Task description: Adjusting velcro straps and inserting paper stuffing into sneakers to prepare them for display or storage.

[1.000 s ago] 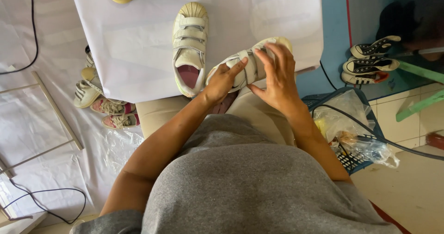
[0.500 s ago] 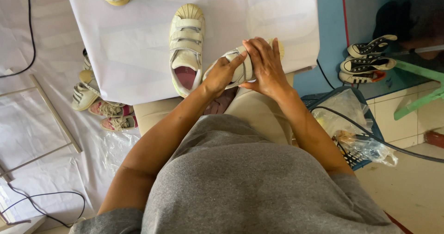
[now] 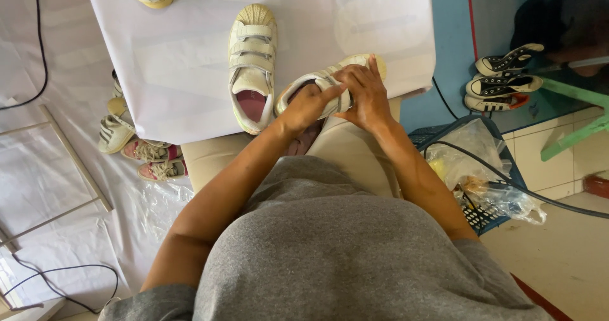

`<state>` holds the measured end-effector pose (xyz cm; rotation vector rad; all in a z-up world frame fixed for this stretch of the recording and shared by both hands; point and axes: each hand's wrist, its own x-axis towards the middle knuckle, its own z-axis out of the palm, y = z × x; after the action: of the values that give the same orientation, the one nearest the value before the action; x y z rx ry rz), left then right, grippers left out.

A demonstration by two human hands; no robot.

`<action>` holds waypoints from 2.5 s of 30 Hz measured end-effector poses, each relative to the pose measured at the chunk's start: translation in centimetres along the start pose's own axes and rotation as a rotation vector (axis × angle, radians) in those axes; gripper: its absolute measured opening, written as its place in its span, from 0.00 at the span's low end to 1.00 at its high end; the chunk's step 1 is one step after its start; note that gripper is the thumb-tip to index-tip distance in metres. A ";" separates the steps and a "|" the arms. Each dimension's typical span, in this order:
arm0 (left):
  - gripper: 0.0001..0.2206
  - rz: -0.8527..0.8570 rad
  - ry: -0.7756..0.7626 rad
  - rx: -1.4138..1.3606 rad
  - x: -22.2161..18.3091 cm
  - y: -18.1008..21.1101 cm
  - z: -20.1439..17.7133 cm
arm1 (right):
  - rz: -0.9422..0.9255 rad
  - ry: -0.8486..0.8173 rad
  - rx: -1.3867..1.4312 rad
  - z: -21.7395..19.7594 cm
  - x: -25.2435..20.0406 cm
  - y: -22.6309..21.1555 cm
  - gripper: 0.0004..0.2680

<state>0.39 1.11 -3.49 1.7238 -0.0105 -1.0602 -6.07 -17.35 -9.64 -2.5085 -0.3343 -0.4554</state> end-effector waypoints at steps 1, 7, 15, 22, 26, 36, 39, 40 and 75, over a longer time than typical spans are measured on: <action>0.28 0.005 -0.004 0.000 -0.9 0.4 0.1 | 0.000 0.002 -0.006 0.1 0.2 -0.3 0.29; 0.26 0.444 0.236 0.719 -3.3 -2.4 1.1 | 0.068 0.022 0.077 0.0 0.3 -1.0 0.24; 0.44 0.758 0.350 1.213 -4.8 1.1 -0.7 | 0.094 0.002 0.044 -0.3 0.0 -1.1 0.26; 0.44 0.740 0.337 1.258 -1.9 -0.9 -1.3 | 0.152 -0.158 0.119 -3.4 1.9 -3.3 0.39; 0.40 0.796 0.372 1.223 -1.6 -1.1 -1.7 | 0.126 -0.166 0.111 -4.5 2.7 -4.1 0.39; 0.18 0.981 0.412 1.117 -0.6 -1.6 -2.0 | 0.056 -0.041 0.007 -2.5 0.9 -1.6 0.33; 0.08 1.006 0.422 1.103 -0.1 -2.2 -1.8 | 0.044 -0.017 -0.031 -1.8 0.1 -0.8 0.27; 0.08 1.006 0.423 1.102 -0.2 -2.3 -1.8 | 0.044 -0.019 -0.032 -1.8 0.0 -0.7 0.27; 0.07 1.140 0.475 1.114 -0.4 -3.7 -2.3 | 0.014 0.100 -0.005 -0.5 0.2 -1.9 0.20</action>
<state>-0.10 4.65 -6.03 2.3172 -1.3147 0.3418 -6.60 -16.05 -8.26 -2.4803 -0.2773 -0.5748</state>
